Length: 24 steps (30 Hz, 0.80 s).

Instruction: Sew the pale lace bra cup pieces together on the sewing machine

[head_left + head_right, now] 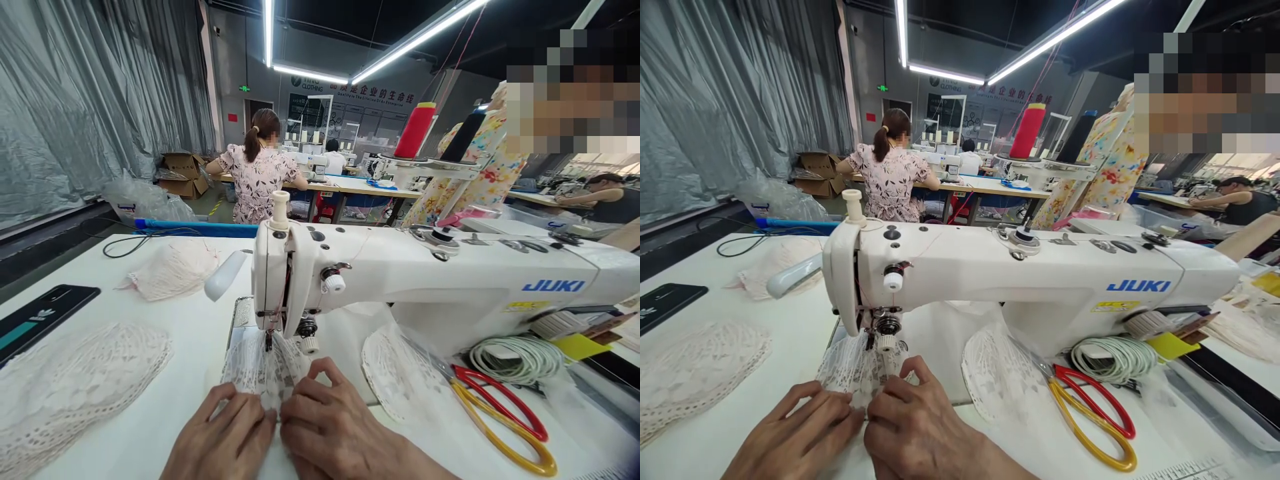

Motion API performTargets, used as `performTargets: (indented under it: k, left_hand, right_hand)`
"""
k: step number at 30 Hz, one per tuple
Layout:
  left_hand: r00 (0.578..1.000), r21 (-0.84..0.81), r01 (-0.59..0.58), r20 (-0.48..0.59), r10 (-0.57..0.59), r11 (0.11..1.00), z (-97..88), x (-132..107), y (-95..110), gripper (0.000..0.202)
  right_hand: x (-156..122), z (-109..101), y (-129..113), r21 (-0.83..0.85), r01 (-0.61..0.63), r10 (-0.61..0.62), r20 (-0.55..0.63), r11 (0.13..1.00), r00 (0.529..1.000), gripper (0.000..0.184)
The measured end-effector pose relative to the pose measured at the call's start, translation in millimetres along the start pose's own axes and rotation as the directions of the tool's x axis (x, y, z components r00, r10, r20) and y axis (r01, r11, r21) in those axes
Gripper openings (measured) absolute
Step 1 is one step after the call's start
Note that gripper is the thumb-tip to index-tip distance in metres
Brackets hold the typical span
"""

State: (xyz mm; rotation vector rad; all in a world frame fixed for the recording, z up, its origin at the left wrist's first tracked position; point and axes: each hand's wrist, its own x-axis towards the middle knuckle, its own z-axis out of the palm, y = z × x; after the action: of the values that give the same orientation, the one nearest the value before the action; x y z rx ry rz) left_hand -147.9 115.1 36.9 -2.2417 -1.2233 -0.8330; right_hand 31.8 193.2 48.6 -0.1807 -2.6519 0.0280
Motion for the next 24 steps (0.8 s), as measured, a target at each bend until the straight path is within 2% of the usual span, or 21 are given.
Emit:
performTargets:
  k: [5, 12, 15, 20, 22, 24]
  left_hand:
    - [1.000, 0.010, -0.005, 0.008, 0.005, 1.000, -0.7, -4.2, -1.0, 0.043]
    - [1.000, 0.063, -0.004, 0.017, 0.003, 0.998, -1.3, -2.9, -1.0, 0.042]
    - [1.000, 0.071, -0.015, -0.002, 0.015, 0.997, -2.8, -2.8, -0.4, 0.045]
    - [0.997, 0.078, -0.067, 0.053, 0.063, 0.995, -2.9, -2.5, -2.8, 0.049]
    - [0.997, 0.079, -0.057, 0.054, 0.053, 0.995, 0.1, -3.2, -2.7, 0.050]
    - [1.000, 0.081, -0.026, 0.020, 0.025, 0.996, 4.5, -5.2, -1.3, 0.049]
  right_hand:
    - [-0.4, 1.9, 0.9, 0.019, 0.015, -0.014, -0.046, 1.000, 0.999, 0.015]
    - [-3.1, 7.6, 2.3, -0.037, -0.005, 0.003, -0.072, 0.999, 0.997, 0.018]
    - [-2.5, 6.1, 1.7, -0.031, 0.002, -0.004, -0.065, 1.000, 0.998, 0.022]
    - [-2.0, 5.3, 1.5, -0.023, -0.021, 0.020, -0.040, 1.000, 0.999, 0.017]
    - [-3.0, 9.1, 3.2, -0.018, -0.002, 0.000, -0.074, 1.000, 0.997, 0.022]
    - [-4.0, 15.0, 5.8, 0.000, 0.018, -0.018, -0.134, 1.000, 0.991, 0.036]
